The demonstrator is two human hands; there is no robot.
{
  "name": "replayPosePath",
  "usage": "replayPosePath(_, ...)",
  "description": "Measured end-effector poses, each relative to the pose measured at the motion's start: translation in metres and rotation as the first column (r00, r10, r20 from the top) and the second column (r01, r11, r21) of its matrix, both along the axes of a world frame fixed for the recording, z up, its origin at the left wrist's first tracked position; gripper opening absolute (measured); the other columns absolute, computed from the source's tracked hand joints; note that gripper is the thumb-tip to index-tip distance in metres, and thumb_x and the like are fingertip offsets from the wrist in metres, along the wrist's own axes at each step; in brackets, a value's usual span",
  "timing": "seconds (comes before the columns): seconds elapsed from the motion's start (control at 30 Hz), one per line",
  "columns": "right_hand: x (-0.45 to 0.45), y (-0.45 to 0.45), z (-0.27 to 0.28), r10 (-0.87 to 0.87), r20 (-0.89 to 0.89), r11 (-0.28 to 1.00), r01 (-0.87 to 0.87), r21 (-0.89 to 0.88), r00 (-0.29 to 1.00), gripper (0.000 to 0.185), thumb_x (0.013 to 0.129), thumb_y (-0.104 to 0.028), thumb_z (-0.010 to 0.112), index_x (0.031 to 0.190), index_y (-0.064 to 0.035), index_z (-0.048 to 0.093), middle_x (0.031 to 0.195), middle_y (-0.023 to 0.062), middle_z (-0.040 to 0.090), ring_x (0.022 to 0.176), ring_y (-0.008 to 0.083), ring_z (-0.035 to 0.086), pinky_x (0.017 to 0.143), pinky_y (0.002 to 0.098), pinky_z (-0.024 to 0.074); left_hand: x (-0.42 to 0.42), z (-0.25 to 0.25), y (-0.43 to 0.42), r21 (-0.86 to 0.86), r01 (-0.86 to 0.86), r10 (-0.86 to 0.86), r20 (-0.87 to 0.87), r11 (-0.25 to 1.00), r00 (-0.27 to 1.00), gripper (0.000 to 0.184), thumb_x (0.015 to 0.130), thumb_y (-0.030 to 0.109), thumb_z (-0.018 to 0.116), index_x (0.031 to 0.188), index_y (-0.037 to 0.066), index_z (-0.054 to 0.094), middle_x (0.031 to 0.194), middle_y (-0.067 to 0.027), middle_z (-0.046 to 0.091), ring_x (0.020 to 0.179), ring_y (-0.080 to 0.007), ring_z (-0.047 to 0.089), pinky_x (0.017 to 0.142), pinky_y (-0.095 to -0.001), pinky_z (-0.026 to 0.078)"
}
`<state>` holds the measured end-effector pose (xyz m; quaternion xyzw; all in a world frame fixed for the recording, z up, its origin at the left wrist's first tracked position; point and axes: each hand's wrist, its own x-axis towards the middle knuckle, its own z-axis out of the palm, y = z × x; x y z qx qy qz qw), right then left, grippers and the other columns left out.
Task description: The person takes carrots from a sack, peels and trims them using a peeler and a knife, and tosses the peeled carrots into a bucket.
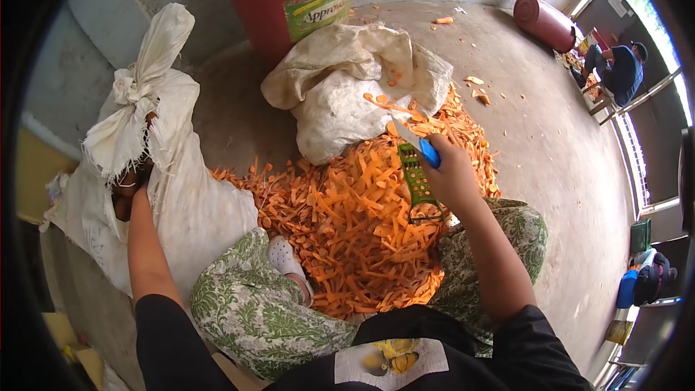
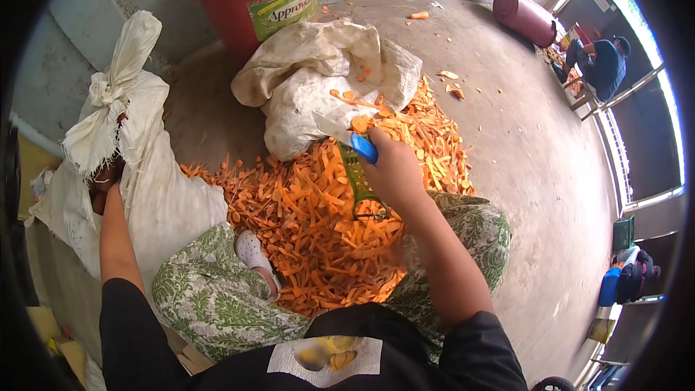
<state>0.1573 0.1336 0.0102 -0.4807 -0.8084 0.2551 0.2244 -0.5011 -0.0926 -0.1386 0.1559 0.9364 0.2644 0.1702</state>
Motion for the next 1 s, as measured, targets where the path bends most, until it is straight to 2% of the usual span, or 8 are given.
replayPosePath(0.07, 0.003, 0.0, -0.001, 0.021, 0.006, 0.999, -0.022, 0.05, 1.0, 0.018, 0.074, -0.013, 0.06, 0.086, -0.0043, 0.051, 0.066, 0.0182, 0.056, 0.065, 0.0372, 0.055, 0.058, 0.0439, 0.042, 0.002, 0.0, 0.001, 0.002, 0.0, 0.0, -0.004, 1.0, 1.0, 0.042, 0.083, 0.033, 0.043, 0.104, -0.001, 0.057, 0.1, -0.0163, 0.059, 0.087, -0.0278, 0.054, 0.082, -0.0369, 0.039)
replayPosePath(0.27, 0.002, -0.001, 0.001, 0.003, 0.057, 1.0, -0.005, 0.025, 0.998, 0.016, 0.074, -0.013, 0.06, 0.085, -0.0046, 0.051, 0.066, 0.0183, 0.056, 0.064, 0.0375, 0.055, 0.058, 0.0443, 0.0419, 0.001, -0.001, 0.005, 0.008, 0.005, -0.005, -0.005, 1.0, 1.0, 0.042, 0.084, 0.033, 0.043, 0.105, -0.001, 0.057, 0.1, -0.0161, 0.059, 0.087, -0.0276, 0.054, 0.082, -0.0366, 0.039)
replayPosePath(0.67, 0.008, -0.001, 0.002, 0.039, 0.0, 0.995, -0.039, 0.097, 0.999, 0.018, 0.073, -0.014, 0.06, 0.078, -0.004, 0.046, 0.062, 0.0171, 0.054, 0.061, 0.0369, 0.054, 0.056, 0.0441, 0.041, 0.008, 0.006, 0.006, 0.011, 0.017, -0.017, -0.007, 1.0, 1.0, 0.042, 0.084, 0.033, 0.044, 0.107, -0.001, 0.056, 0.101, -0.0155, 0.059, 0.087, -0.0272, 0.054, 0.082, -0.0359, 0.04)
replayPosePath(0.9, 0.006, 0.001, 0.002, 0.013, -0.027, 0.998, -0.012, 0.06, 1.0, 0.015, 0.073, -0.013, 0.06, 0.082, -0.005, 0.05, 0.063, 0.017, 0.055, 0.062, 0.0365, 0.055, 0.056, 0.0434, 0.0418, -0.003, 0.009, -0.005, 0.006, 0.005, -0.005, -0.006, 1.0, 1.0, 0.043, 0.084, 0.033, 0.045, 0.108, -0.001, 0.055, 0.101, -0.0152, 0.059, 0.086, -0.0269, 0.055, 0.082, -0.0356, 0.04)
replayPosePath(1.0, 0.006, 0.001, 0.003, 0.017, 0.014, 0.998, -0.018, 0.059, 1.0, 0.015, 0.073, -0.013, 0.06, 0.082, -0.0053, 0.05, 0.063, 0.017, 0.055, 0.062, 0.0365, 0.055, 0.056, 0.0434, 0.0419, -0.008, 0.013, -0.021, -0.017, -0.002, 0.002, 0.009, 1.0, 1.0, 0.043, 0.084, 0.033, 0.045, 0.108, -0.001, 0.055, 0.101, -0.0151, 0.059, 0.086, -0.0268, 0.055, 0.082, -0.0354, 0.04)
